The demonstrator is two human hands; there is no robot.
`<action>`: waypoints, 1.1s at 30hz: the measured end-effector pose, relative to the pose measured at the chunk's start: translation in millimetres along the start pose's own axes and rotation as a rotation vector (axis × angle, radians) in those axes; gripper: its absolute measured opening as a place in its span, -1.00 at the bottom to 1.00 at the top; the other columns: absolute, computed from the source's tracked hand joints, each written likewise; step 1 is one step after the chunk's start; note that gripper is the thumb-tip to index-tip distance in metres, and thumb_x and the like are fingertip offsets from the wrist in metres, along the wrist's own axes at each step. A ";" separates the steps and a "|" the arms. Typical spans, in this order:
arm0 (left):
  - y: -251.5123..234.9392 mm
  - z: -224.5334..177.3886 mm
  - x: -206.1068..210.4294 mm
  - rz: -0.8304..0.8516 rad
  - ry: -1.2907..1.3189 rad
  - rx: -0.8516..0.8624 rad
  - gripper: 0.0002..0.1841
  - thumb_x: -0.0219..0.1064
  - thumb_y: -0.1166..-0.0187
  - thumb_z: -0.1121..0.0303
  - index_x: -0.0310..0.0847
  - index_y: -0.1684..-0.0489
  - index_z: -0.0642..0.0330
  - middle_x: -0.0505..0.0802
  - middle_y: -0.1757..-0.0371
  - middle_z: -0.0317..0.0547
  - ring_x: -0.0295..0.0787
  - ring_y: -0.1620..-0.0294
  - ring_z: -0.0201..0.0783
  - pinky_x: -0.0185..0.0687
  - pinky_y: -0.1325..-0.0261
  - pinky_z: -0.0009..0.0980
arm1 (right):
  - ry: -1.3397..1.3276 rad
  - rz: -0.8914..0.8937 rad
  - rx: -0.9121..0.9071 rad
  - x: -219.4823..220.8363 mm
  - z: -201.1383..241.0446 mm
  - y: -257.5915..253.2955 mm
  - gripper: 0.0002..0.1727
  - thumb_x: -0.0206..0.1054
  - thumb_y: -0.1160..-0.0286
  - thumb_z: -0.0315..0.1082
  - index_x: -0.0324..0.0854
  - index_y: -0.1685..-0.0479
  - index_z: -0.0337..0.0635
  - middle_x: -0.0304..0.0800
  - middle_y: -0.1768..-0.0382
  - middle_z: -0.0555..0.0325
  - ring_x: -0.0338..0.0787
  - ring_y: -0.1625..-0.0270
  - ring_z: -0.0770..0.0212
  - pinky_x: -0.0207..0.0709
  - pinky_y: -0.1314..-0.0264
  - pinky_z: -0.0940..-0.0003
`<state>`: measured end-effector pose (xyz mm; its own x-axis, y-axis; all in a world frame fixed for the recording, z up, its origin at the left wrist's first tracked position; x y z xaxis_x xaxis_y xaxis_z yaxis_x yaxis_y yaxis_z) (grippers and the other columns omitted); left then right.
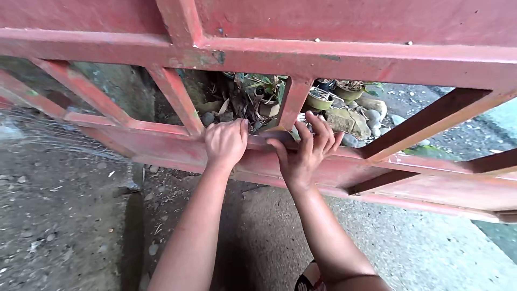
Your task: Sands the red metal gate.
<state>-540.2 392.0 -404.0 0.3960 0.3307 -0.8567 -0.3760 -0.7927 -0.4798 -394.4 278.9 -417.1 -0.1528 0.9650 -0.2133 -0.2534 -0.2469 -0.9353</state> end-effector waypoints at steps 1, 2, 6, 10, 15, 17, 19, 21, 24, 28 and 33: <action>-0.7 0.3 -0.6 -0.009 -0.003 0.000 -0.51 -0.09 -0.86 0.17 0.84 0.15 0.15 0.94 0.24 0.05 0.90 0.09 0.07 0.60 -0.07 0.09 | 0.018 0.010 0.014 -1.5 -6.1 7.8 -0.34 0.52 -0.30 0.29 0.66 -0.24 0.03 0.70 -0.34 0.02 0.50 -0.62 -0.03 -0.17 -0.77 -0.38; -2.1 -0.1 -1.3 -0.007 -0.002 -0.003 -0.51 -0.10 -0.85 0.17 0.85 0.12 0.13 0.94 0.24 0.05 0.90 0.09 0.07 0.60 -0.08 0.09 | 0.043 0.009 0.022 -4.7 -12.6 13.4 -0.34 0.51 -0.29 0.30 0.68 -0.20 -0.01 0.73 -0.30 -0.04 0.52 -0.60 -0.09 -0.16 -0.74 -0.43; -1.0 -3.1 -2.1 -0.008 0.007 0.009 -0.50 -0.11 -0.86 0.17 0.84 0.14 0.16 0.93 0.26 0.07 0.89 0.12 0.10 0.59 -0.05 0.10 | 0.035 -0.008 0.010 -7.7 -6.7 -4.3 -0.28 0.52 -0.22 0.34 0.63 -0.17 -0.03 0.67 -0.30 -0.07 0.44 -0.64 -0.12 -0.23 -0.76 -0.42; -2.2 -1.9 -3.2 -0.029 0.005 -0.004 -0.49 -0.09 -0.85 0.16 0.82 0.21 0.19 0.92 0.28 0.07 0.89 0.13 0.10 0.60 -0.05 0.10 | 0.023 0.005 0.046 -5.5 -9.4 -5.0 -0.21 0.48 -0.25 0.37 0.63 -0.29 -0.07 0.70 -0.36 -0.08 0.45 -0.66 -0.17 -0.21 -0.73 -0.50; -2.8 -2.9 -6.9 0.054 0.031 -0.029 -0.53 -0.04 -0.86 0.16 0.84 0.11 0.21 0.94 0.16 0.10 0.89 0.00 0.11 0.58 -0.20 0.14 | -0.036 -0.063 0.044 -8.6 4.9 -44.4 -0.22 0.48 -0.27 0.34 0.62 -0.24 -0.15 0.69 -0.28 -0.14 0.54 -0.54 -0.16 -0.04 -0.70 -0.39; -2.5 -1.5 -6.3 0.090 0.024 -0.052 -0.52 -0.05 -0.87 0.15 0.83 0.08 0.20 0.94 0.14 0.09 0.88 -0.04 0.10 0.57 -0.24 0.13 | -0.074 -0.045 0.081 -5.1 6.9 -42.0 -0.25 0.46 -0.34 0.30 0.65 -0.27 -0.16 0.73 -0.29 -0.12 0.61 -0.48 -0.15 0.09 -0.66 -0.38; -4.0 -2.0 -9.3 0.078 0.021 -0.055 -0.53 -0.03 -0.86 0.16 0.84 0.11 0.20 0.94 0.16 0.08 0.89 -0.01 0.10 0.58 -0.21 0.12 | -0.046 0.017 0.130 -5.7 -2.1 -21.5 -0.22 0.41 -0.36 0.31 0.70 -0.24 -0.25 0.76 -0.27 -0.22 0.66 -0.43 -0.28 0.19 -0.58 -0.44; -4.6 -3.3 -11.7 0.066 0.035 -0.048 -0.54 -0.01 -0.85 0.18 0.85 0.11 0.21 0.95 0.15 0.10 0.90 -0.01 0.11 0.58 -0.21 0.13 | -0.040 0.018 0.129 -8.4 -3.7 -21.2 -0.23 0.44 -0.32 0.30 0.72 -0.15 -0.31 0.76 -0.19 -0.29 0.66 -0.37 -0.32 0.23 -0.52 -0.39; -3.0 -3.6 -8.2 0.094 0.039 -0.039 -0.54 -0.03 -0.87 0.17 0.85 0.01 0.19 0.95 0.09 0.08 0.89 -0.07 0.10 0.56 -0.27 0.12 | -0.107 -0.036 0.072 -4.5 12.2 -46.7 -0.34 0.48 -0.37 0.21 0.70 -0.19 -0.20 0.74 -0.26 -0.15 0.62 -0.43 -0.14 0.23 -0.53 -0.22; -3.4 -3.6 -9.7 0.076 0.018 -0.050 -0.53 -0.04 -0.86 0.17 0.85 0.10 0.20 0.95 0.16 0.07 0.89 -0.01 0.10 0.58 -0.22 0.12 | -0.038 0.027 0.136 -5.1 -0.9 -17.0 -0.27 0.42 -0.39 0.23 0.71 -0.27 -0.26 0.79 -0.29 -0.17 0.65 -0.47 -0.23 0.24 -0.52 -0.34; -1.5 -3.5 -7.5 0.104 0.035 -0.059 -0.54 -0.03 -0.87 0.17 0.85 0.00 0.21 0.95 0.07 0.09 0.87 -0.09 0.12 0.54 -0.29 0.14 | -0.113 -0.065 0.064 -4.6 12.0 -45.1 -0.34 0.47 -0.40 0.18 0.71 -0.22 -0.22 0.81 -0.27 -0.07 0.65 -0.46 -0.06 0.23 -0.52 -0.17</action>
Point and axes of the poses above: each hand's wrist, its own y-axis away from the middle knuckle, its own x-axis out of the palm, z = x × y, the point moved 7 cm from there along -y, towards the middle knuckle
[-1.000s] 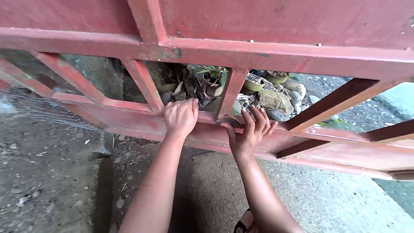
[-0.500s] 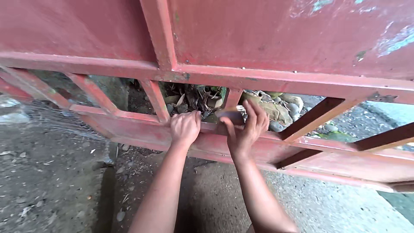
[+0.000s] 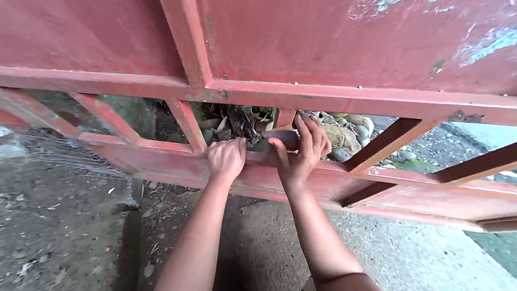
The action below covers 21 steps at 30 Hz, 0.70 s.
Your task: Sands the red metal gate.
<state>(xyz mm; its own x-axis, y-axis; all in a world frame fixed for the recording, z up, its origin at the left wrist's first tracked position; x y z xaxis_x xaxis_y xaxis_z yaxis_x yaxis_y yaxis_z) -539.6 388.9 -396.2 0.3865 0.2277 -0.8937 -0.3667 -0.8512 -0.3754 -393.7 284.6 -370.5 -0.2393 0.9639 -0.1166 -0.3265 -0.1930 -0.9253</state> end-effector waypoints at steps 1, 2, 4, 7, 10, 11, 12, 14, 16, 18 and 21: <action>0.2 0.9 0.5 -0.004 -0.003 -0.003 -0.54 -0.03 -0.87 0.17 0.84 0.01 0.20 0.94 0.07 0.09 0.87 -0.09 0.11 0.53 -0.29 0.14 | -0.008 0.006 0.020 1.9 -0.8 3.5 -0.36 0.45 -0.42 0.18 0.71 -0.25 -0.19 0.82 -0.27 -0.03 0.67 -0.45 -0.03 0.25 -0.50 -0.15; -0.4 0.7 1.1 -0.010 -0.012 0.000 -0.54 -0.03 -0.87 0.16 0.84 0.05 0.20 0.94 0.09 0.09 0.88 -0.07 0.11 0.54 -0.27 0.13 | 0.001 0.020 0.058 0.5 -5.7 11.2 -0.36 0.45 -0.43 0.17 0.72 -0.27 -0.18 0.83 -0.26 -0.03 0.68 -0.43 -0.05 0.29 -0.46 -0.19; -1.5 -1.0 0.2 -0.022 -0.019 0.009 -0.54 -0.03 -0.86 0.17 0.84 0.10 0.22 0.94 0.12 0.09 0.88 -0.04 0.11 0.55 -0.24 0.13 | 0.008 0.020 0.114 -5.9 -15.6 22.6 -0.39 0.49 -0.35 0.15 0.77 -0.13 -0.22 0.85 -0.15 -0.09 0.70 -0.30 -0.16 0.29 -0.34 -0.26; -0.8 -0.8 0.4 0.005 -0.007 0.008 -0.53 -0.04 -0.87 0.17 0.84 0.04 0.22 0.94 0.09 0.10 0.88 -0.07 0.12 0.55 -0.27 0.15 | -0.043 -0.034 0.083 -6.3 -4.7 0.5 -0.46 0.57 -0.27 0.12 0.76 0.03 -0.18 0.79 -0.12 -0.10 0.65 -0.31 -0.16 0.27 -0.43 -0.22; -0.7 0.0 2.0 0.021 -0.001 -0.017 -0.52 -0.06 -0.88 0.15 0.83 0.04 0.20 0.94 0.08 0.09 0.86 -0.09 0.12 0.52 -0.30 0.14 | -0.075 -0.021 0.097 0.1 -1.0 -3.8 -0.44 0.51 -0.37 0.17 0.72 -0.11 -0.11 0.77 -0.20 0.01 0.64 -0.36 -0.02 0.26 -0.48 -0.16; -0.7 -0.2 1.0 0.023 -0.003 -0.023 -0.53 -0.05 -0.88 0.15 0.83 0.05 0.20 0.94 0.08 0.10 0.86 -0.09 0.12 0.52 -0.31 0.14 | -0.063 0.024 0.134 -1.1 -5.8 5.1 -0.40 0.50 -0.37 0.16 0.72 -0.17 -0.15 0.78 -0.24 -0.04 0.67 -0.34 -0.08 0.30 -0.43 -0.25; -1.1 -1.0 -0.7 0.020 -0.004 -0.025 -0.54 -0.04 -0.87 0.16 0.83 0.06 0.21 0.94 0.08 0.10 0.86 -0.10 0.12 0.52 -0.31 0.14 | -0.062 0.069 0.173 -2.3 -11.0 12.1 -0.35 0.51 -0.33 0.15 0.71 -0.19 -0.23 0.77 -0.25 -0.14 0.67 -0.32 -0.19 0.30 -0.36 -0.33; -1.6 -0.5 -2.0 0.026 0.000 -0.029 -0.54 -0.03 -0.87 0.16 0.83 0.05 0.21 0.94 0.07 0.11 0.86 -0.11 0.12 0.51 -0.32 0.14 | -0.082 0.125 0.207 -1.9 -11.0 5.4 -0.28 0.56 -0.21 0.13 0.69 -0.17 -0.34 0.74 -0.24 -0.26 0.65 -0.32 -0.30 0.30 -0.34 -0.39; -0.4 1.1 0.3 0.057 0.006 -0.035 -0.53 -0.05 -0.88 0.15 0.83 -0.01 0.20 0.93 0.04 0.11 0.85 -0.14 0.12 0.50 -0.36 0.16 | -0.088 0.176 0.198 6.4 0.9 -16.6 -0.22 0.63 -0.14 0.12 0.65 -0.20 -0.36 0.71 -0.23 -0.27 0.65 -0.32 -0.26 0.34 -0.35 -0.34; -0.1 1.9 0.6 0.036 0.011 -0.033 -0.53 -0.04 -0.87 0.15 0.84 0.03 0.21 0.94 0.08 0.12 0.86 -0.10 0.13 0.52 -0.32 0.16 | -0.046 0.251 0.214 21.1 8.7 -21.6 -0.19 0.68 -0.08 0.13 0.61 -0.20 -0.34 0.71 -0.19 -0.24 0.65 -0.30 -0.25 0.35 -0.29 -0.35; -2.3 0.2 -2.9 0.006 0.002 -0.020 -0.52 -0.03 -0.86 0.15 0.83 0.08 0.23 0.94 0.12 0.12 0.87 -0.06 0.14 0.54 -0.27 0.15 | -0.073 0.338 0.268 28.4 -0.6 3.6 -0.18 0.70 -0.01 0.09 0.66 -0.24 -0.35 0.73 -0.27 -0.24 0.67 -0.34 -0.31 0.32 -0.33 -0.46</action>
Point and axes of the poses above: each hand's wrist, its own y-axis away from the middle knuckle, its own x-axis out of the palm, z = x × y, the point moved 7 cm from there along -y, towards the middle knuckle
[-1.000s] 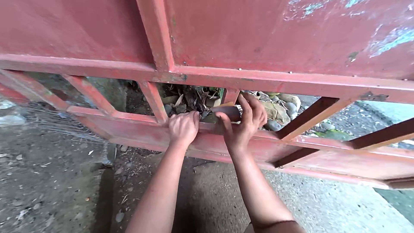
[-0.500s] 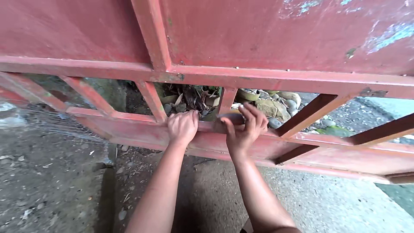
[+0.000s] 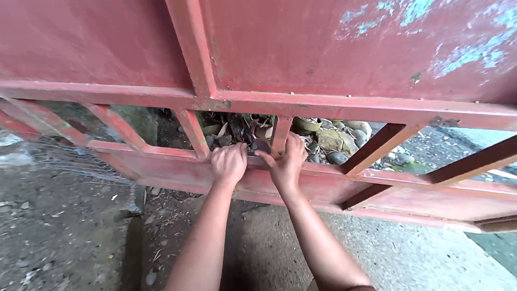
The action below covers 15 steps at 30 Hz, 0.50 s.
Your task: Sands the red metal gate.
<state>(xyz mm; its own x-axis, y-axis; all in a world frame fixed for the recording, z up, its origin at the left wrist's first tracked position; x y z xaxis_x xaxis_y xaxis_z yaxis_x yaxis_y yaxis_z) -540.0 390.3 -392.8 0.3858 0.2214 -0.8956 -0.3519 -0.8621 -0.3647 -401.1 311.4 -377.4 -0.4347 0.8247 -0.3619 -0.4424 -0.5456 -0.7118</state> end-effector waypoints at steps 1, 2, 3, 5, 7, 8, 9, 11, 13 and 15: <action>0.3 0.7 -0.5 -0.002 -0.003 0.001 -0.53 -0.03 -0.86 0.16 0.83 0.10 0.23 0.94 0.14 0.12 0.88 -0.05 0.13 0.54 -0.26 0.14 | -0.020 -0.010 -0.011 0.4 -2.9 4.4 -0.21 0.71 0.02 0.07 0.69 -0.17 -0.36 0.76 -0.23 -0.24 0.69 -0.31 -0.30 0.32 -0.30 -0.44; 1.7 1.1 0.4 0.004 -0.002 0.004 -0.53 -0.04 -0.86 0.16 0.83 0.11 0.23 0.93 0.14 0.12 0.88 -0.04 0.13 0.54 -0.25 0.14 | -0.052 -0.018 -0.015 -0.4 -5.4 7.6 -0.22 0.72 0.04 0.04 0.69 -0.13 -0.37 0.77 -0.18 -0.23 0.71 -0.25 -0.27 0.32 -0.27 -0.40; 2.5 0.8 1.2 0.006 -0.002 0.009 -0.52 -0.05 -0.86 0.16 0.83 0.11 0.23 0.93 0.15 0.12 0.88 -0.04 0.12 0.54 -0.23 0.13 | -0.102 -0.026 -0.020 -1.9 -8.0 9.2 -0.24 0.73 0.03 0.02 0.66 -0.11 -0.39 0.78 -0.11 -0.22 0.74 -0.18 -0.21 0.37 -0.25 -0.33; 0.9 0.1 0.0 0.013 -0.004 -0.002 -0.51 -0.06 -0.87 0.14 0.84 0.06 0.20 0.94 0.11 0.10 0.88 -0.06 0.11 0.54 -0.26 0.12 | -0.237 -0.061 -0.040 -4.7 -14.8 9.8 -0.26 0.70 -0.11 -0.02 0.54 -0.16 -0.37 0.77 0.02 -0.11 0.78 0.00 0.05 0.62 -0.11 0.00; 0.2 0.1 -0.5 0.037 -0.010 -0.019 -0.51 -0.07 -0.88 0.14 0.84 0.00 0.18 0.94 0.07 0.09 0.87 -0.10 0.10 0.53 -0.30 0.12 | -0.303 -0.131 -0.128 -7.8 -20.5 12.9 -0.34 0.50 -0.44 0.05 0.38 -0.18 -0.33 0.70 0.06 -0.02 0.77 0.06 0.31 0.70 -0.04 0.38; 0.1 -0.4 0.0 0.043 -0.010 -0.019 -0.51 -0.07 -0.88 0.14 0.84 0.01 0.19 0.94 0.07 0.08 0.87 -0.10 0.10 0.52 -0.30 0.11 | -0.295 -0.159 -0.171 -9.6 -22.4 14.2 -0.39 0.32 -0.61 0.12 0.35 -0.19 -0.29 0.69 0.04 -0.01 0.76 0.02 0.35 0.69 -0.08 0.43; 0.0 -1.0 0.6 0.038 -0.012 -0.013 -0.52 -0.06 -0.87 0.15 0.84 0.03 0.19 0.94 0.08 0.08 0.87 -0.09 0.10 0.54 -0.28 0.11 | -0.263 -0.165 -0.201 -10.7 -22.8 14.7 -0.45 0.14 -0.74 0.14 0.35 -0.16 -0.25 0.67 0.02 0.01 0.75 -0.03 0.36 0.67 -0.12 0.44; -0.4 -1.7 1.2 0.030 -0.009 -0.009 -0.53 -0.05 -0.87 0.16 0.84 0.04 0.21 0.94 0.09 0.09 0.87 -0.07 0.10 0.54 -0.26 0.12 | -0.221 -0.162 -0.249 -13.3 -18.8 13.5 -0.56 0.04 -0.83 -0.02 0.51 0.08 -0.30 0.66 0.06 -0.09 0.75 -0.03 0.22 0.67 -0.09 0.36; -0.5 -1.3 0.3 0.029 -0.008 -0.015 -0.53 -0.04 -0.87 0.17 0.85 0.03 0.21 0.94 0.08 0.09 0.87 -0.08 0.10 0.54 -0.28 0.11 | -0.284 -0.139 -0.230 -17.9 -13.7 11.6 -0.73 0.21 -0.70 -0.26 0.59 0.19 -0.35 0.64 0.09 -0.08 0.71 0.01 0.24 0.63 -0.08 0.45; -1.1 -1.4 -0.8 0.017 -0.013 -0.011 -0.53 -0.04 -0.87 0.16 0.85 0.06 0.20 0.94 0.10 0.08 0.88 -0.07 0.10 0.54 -0.27 0.10 | -0.521 -0.117 -0.068 -21.8 -14.7 9.0 -0.87 0.37 -0.47 -0.45 0.63 0.18 -0.38 0.71 0.17 0.12 0.74 0.12 0.44 0.66 0.00 0.57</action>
Point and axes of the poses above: each hand's wrist, its own y-axis away from the middle knuckle, its own x-axis out of the palm, z = x × y, the point moved 7 cm from there along -y, towards the middle knuckle
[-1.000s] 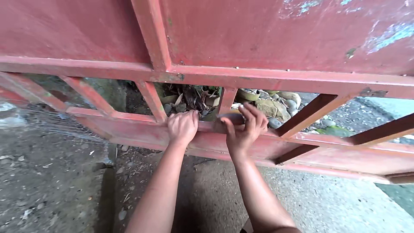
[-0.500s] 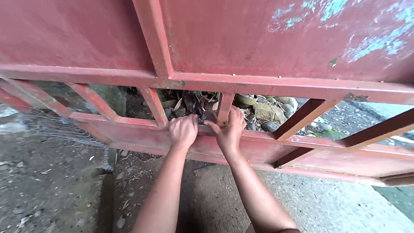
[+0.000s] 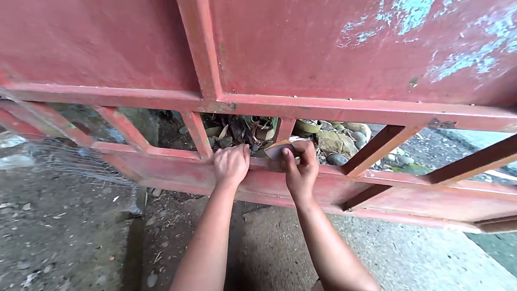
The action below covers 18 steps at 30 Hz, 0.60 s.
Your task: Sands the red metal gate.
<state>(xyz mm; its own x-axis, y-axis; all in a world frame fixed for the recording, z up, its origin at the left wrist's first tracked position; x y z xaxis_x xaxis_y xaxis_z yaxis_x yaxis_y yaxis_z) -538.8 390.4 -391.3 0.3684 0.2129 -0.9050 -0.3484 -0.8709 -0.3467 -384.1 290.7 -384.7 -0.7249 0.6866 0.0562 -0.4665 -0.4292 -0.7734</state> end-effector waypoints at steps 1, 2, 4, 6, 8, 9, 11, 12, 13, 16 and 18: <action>-0.4 -0.3 -0.1 -0.005 -0.003 0.003 -0.52 -0.05 -0.87 0.16 0.85 0.07 0.19 0.95 0.11 0.08 0.88 -0.06 0.10 0.54 -0.26 0.11 | -0.131 -0.019 0.132 -0.9 -2.5 -0.5 -0.85 0.40 -0.39 -0.53 0.57 0.13 -0.27 0.74 0.22 0.28 0.76 0.21 0.54 0.71 0.07 0.59; -0.5 -0.1 0.9 -0.006 -0.003 0.006 -0.52 -0.05 -0.87 0.16 0.85 0.07 0.18 0.95 0.11 0.07 0.88 -0.06 0.09 0.54 -0.26 0.12 | -0.229 -0.033 0.234 -0.8 -5.7 0.4 -0.77 0.41 -0.34 -0.58 0.51 0.14 -0.14 0.75 0.28 0.39 0.76 0.29 0.57 0.72 0.14 0.59; 1.2 1.7 5.4 0.013 0.007 -0.001 -0.52 -0.06 -0.88 0.15 0.85 0.02 0.18 0.94 0.07 0.08 0.87 -0.09 0.10 0.53 -0.28 0.14 | -0.267 -0.031 0.283 -0.7 -10.7 7.8 -0.73 0.43 -0.31 -0.61 0.49 0.20 -0.07 0.74 0.32 0.46 0.73 0.35 0.60 0.71 0.19 0.60; 0.9 1.5 4.6 0.011 0.004 -0.003 -0.51 -0.07 -0.87 0.14 0.84 0.02 0.18 0.94 0.07 0.08 0.86 -0.10 0.10 0.52 -0.30 0.12 | -0.145 -0.011 0.186 -0.5 -9.0 12.8 -0.77 0.48 -0.29 -0.55 0.50 0.23 -0.21 0.68 0.37 0.40 0.66 0.40 0.64 0.64 0.26 0.68; -1.0 0.8 1.1 -0.008 0.000 0.003 -0.52 -0.06 -0.87 0.15 0.85 0.03 0.19 0.94 0.09 0.08 0.87 -0.07 0.10 0.54 -0.27 0.12 | -0.033 -0.026 0.078 0.5 -1.4 4.8 -0.75 0.53 -0.25 -0.47 0.55 0.20 -0.31 0.66 0.41 0.34 0.63 0.39 0.65 0.59 0.23 0.71; -0.5 1.4 1.6 -0.009 0.002 0.008 -0.52 -0.05 -0.87 0.15 0.85 0.03 0.20 0.94 0.10 0.09 0.88 -0.06 0.11 0.54 -0.26 0.13 | -0.004 -0.052 0.037 1.5 3.7 -1.5 -0.71 0.56 -0.21 -0.45 0.57 0.19 -0.34 0.68 0.44 0.30 0.65 0.40 0.61 0.60 0.23 0.67; 0.8 1.6 4.7 0.005 0.014 0.006 -0.52 -0.05 -0.87 0.16 0.84 0.02 0.21 0.94 0.08 0.11 0.87 -0.08 0.12 0.53 -0.28 0.14 | 0.037 -0.088 -0.018 3.5 10.0 -12.5 -0.65 0.61 -0.23 -0.36 0.59 0.13 -0.30 0.67 0.41 0.29 0.65 0.39 0.58 0.61 0.23 0.65; 0.8 1.6 5.0 -0.002 0.013 0.006 -0.52 -0.06 -0.87 0.16 0.84 0.04 0.21 0.94 0.10 0.11 0.87 -0.07 0.11 0.53 -0.27 0.14 | 0.081 -0.095 -0.022 2.7 7.1 -11.5 -0.60 0.61 -0.27 -0.27 0.59 0.04 -0.29 0.64 0.34 0.26 0.63 0.33 0.53 0.58 0.18 0.61; 1.0 1.6 4.5 -0.013 0.010 0.009 -0.52 -0.05 -0.86 0.16 0.84 0.06 0.20 0.94 0.11 0.10 0.87 -0.06 0.11 0.54 -0.26 0.14 | 0.127 -0.093 -0.012 -1.1 0.9 -5.4 -0.52 0.61 -0.30 -0.19 0.60 -0.08 -0.31 0.64 0.24 0.16 0.62 0.20 0.41 0.53 0.09 0.50; 0.4 0.9 -0.1 -0.051 0.018 0.020 -0.54 -0.02 -0.85 0.16 0.85 0.10 0.20 0.94 0.13 0.10 0.88 -0.04 0.12 0.55 -0.23 0.14 | 0.249 -0.071 0.028 -15.2 -9.0 4.4 -0.38 0.61 -0.23 -0.10 0.64 -0.16 -0.41 0.68 -0.07 -0.14 0.65 -0.16 0.12 0.57 -0.13 0.31; 1.9 0.9 1.2 -0.059 0.024 0.036 -0.54 -0.02 -0.85 0.17 0.85 0.11 0.21 0.94 0.15 0.10 0.89 -0.02 0.13 0.56 -0.22 0.16 | 0.222 -0.018 -0.004 -13.8 -2.4 -4.5 -0.41 0.63 -0.20 -0.18 0.67 -0.15 -0.42 0.72 -0.12 -0.19 0.68 -0.22 0.09 0.57 -0.18 0.27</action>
<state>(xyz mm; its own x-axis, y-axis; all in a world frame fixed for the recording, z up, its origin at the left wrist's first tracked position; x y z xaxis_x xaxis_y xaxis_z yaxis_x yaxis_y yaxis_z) -539.8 389.4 -393.2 0.4100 0.2522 -0.8765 -0.3559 -0.8406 -0.4083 -370.8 284.5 -383.5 -0.5871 0.8065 -0.0701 -0.4759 -0.4139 -0.7761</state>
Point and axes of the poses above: each hand's wrist, its own y-axis away from the middle knuckle, its own x-axis out of the palm, z = x × y, the point moved 7 cm from there along -y, towards the middle knuckle
